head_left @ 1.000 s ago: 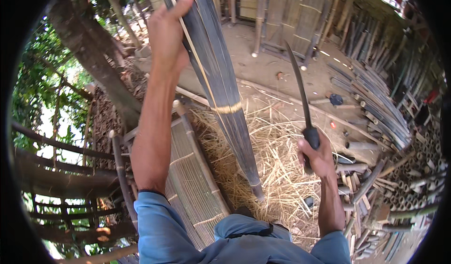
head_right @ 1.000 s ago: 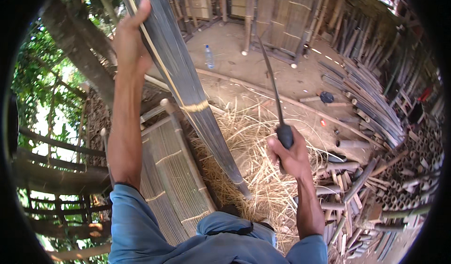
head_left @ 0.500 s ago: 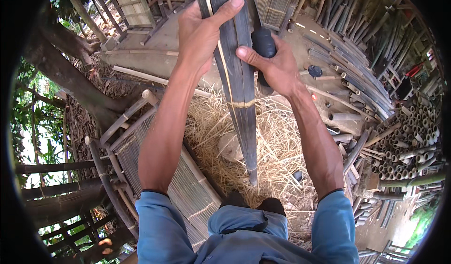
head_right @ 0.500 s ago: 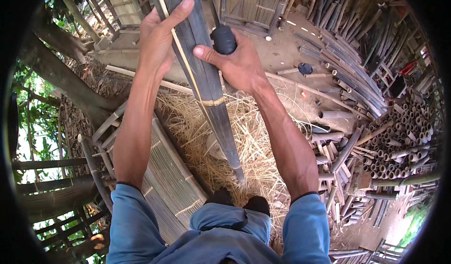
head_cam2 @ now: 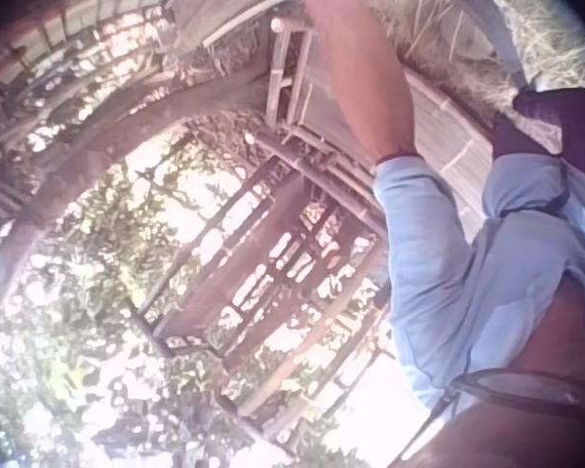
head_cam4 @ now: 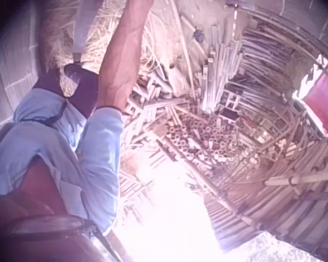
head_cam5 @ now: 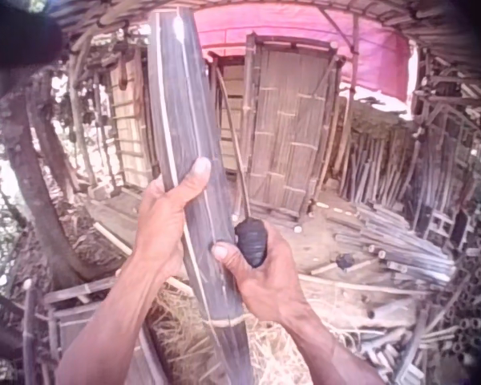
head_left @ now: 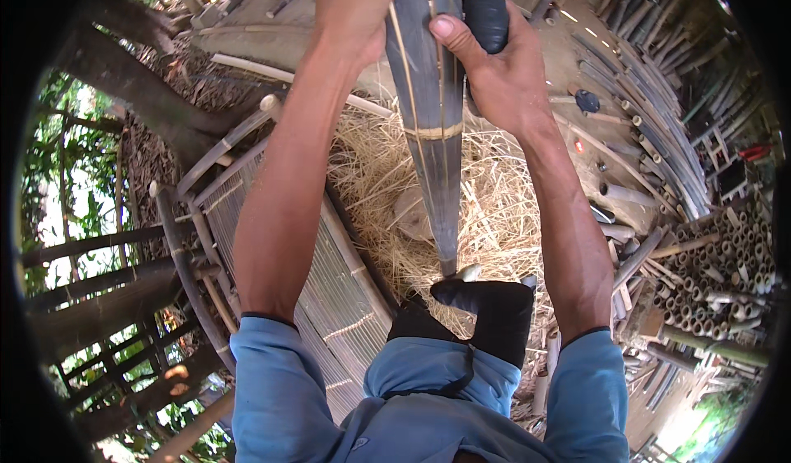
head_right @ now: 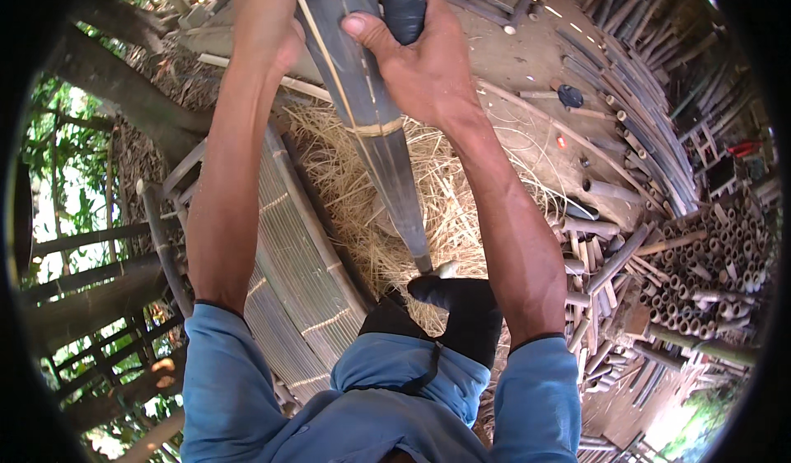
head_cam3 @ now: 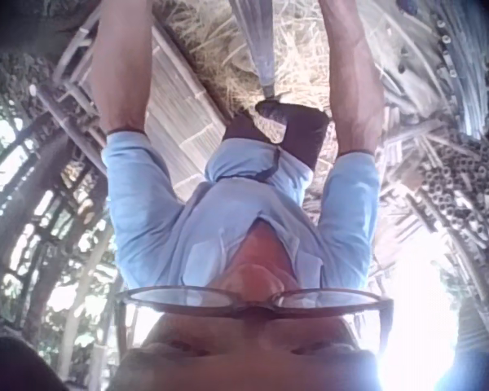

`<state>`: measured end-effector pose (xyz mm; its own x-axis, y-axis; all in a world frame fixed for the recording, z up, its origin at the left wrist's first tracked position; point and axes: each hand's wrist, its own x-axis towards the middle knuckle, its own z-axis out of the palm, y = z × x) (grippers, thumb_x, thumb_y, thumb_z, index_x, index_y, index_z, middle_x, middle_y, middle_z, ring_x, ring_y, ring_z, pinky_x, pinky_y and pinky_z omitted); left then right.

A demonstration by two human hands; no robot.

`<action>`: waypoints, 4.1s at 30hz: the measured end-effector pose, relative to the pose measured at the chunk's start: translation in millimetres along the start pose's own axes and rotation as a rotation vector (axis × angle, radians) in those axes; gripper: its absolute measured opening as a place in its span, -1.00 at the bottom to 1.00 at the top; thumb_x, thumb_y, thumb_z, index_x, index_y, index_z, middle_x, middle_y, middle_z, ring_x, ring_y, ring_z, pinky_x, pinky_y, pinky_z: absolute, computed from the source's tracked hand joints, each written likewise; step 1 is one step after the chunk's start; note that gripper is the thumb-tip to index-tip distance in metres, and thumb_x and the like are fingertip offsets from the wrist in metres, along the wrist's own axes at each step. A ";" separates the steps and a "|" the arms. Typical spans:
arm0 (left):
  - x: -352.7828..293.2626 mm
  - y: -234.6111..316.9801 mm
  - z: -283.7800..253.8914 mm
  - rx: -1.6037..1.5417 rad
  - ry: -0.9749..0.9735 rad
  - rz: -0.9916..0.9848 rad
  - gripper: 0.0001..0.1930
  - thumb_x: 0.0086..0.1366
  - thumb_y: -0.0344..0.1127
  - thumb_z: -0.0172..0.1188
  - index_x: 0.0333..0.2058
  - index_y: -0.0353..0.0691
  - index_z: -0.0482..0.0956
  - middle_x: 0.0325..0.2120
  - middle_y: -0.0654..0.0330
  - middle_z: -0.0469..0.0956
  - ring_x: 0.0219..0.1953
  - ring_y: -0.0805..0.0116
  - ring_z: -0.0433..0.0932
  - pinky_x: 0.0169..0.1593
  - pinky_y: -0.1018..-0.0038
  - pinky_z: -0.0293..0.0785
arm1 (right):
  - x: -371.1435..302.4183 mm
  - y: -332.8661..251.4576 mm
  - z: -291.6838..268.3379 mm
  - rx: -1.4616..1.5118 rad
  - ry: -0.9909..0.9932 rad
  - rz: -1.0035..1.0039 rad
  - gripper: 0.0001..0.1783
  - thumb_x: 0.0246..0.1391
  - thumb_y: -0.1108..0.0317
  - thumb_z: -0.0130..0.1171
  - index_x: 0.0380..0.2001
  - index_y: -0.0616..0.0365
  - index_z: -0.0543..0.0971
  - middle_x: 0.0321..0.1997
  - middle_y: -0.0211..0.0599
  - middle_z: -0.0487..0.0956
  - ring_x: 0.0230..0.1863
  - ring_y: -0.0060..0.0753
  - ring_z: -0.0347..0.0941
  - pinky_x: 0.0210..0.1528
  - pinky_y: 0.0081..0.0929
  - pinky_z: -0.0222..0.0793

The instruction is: The person uses a large knife to strip long, thin pieces of wood from a larger bamboo pole while sitting on the ground.

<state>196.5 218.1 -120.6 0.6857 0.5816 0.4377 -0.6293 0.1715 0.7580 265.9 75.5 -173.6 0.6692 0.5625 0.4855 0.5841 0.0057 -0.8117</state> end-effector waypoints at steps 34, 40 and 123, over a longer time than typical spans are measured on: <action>-160.6 78.0 -47.9 0.231 0.334 0.130 -0.50 0.54 0.02 -0.12 0.01 -0.42 0.45 -0.52 -0.03 0.49 -0.38 0.05 0.54 -0.24 0.15 0.52 | -2.6 34.0 -103.5 0.153 -0.011 0.187 -0.43 0.16 -0.09 0.33 -0.12 0.25 0.52 -0.34 -0.25 0.61 -0.35 -0.43 0.61 -0.33 -0.47 0.57; -203.1 30.6 -68.3 0.202 0.248 -0.035 -0.52 0.55 0.05 -0.18 -0.20 -0.32 0.43 -0.64 0.03 0.46 -0.56 0.14 0.52 -0.41 0.25 0.53 | -29.0 4.3 -137.0 0.255 -0.078 0.236 -0.39 0.24 -0.14 0.20 -0.16 0.32 0.50 -0.44 -0.23 0.57 -0.53 -0.38 0.58 -0.48 -0.46 0.54; -30.5 70.4 -143.9 0.405 0.309 0.026 -0.68 0.28 -0.15 0.40 -0.22 -0.34 0.71 -0.39 0.23 0.61 -0.46 0.52 0.44 -0.26 0.48 0.53 | -221.0 -64.9 -69.2 -0.099 -0.458 0.516 -0.56 0.21 0.33 0.32 0.07 0.26 0.43 -0.36 -0.22 0.64 -0.34 -0.49 0.57 -0.27 -0.50 0.49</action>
<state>78.7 326.8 -150.2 0.4926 0.8002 0.3421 -0.4110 -0.1326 0.9019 111.9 -106.4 -205.7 0.6243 0.7651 -0.1579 0.2971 -0.4194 -0.8578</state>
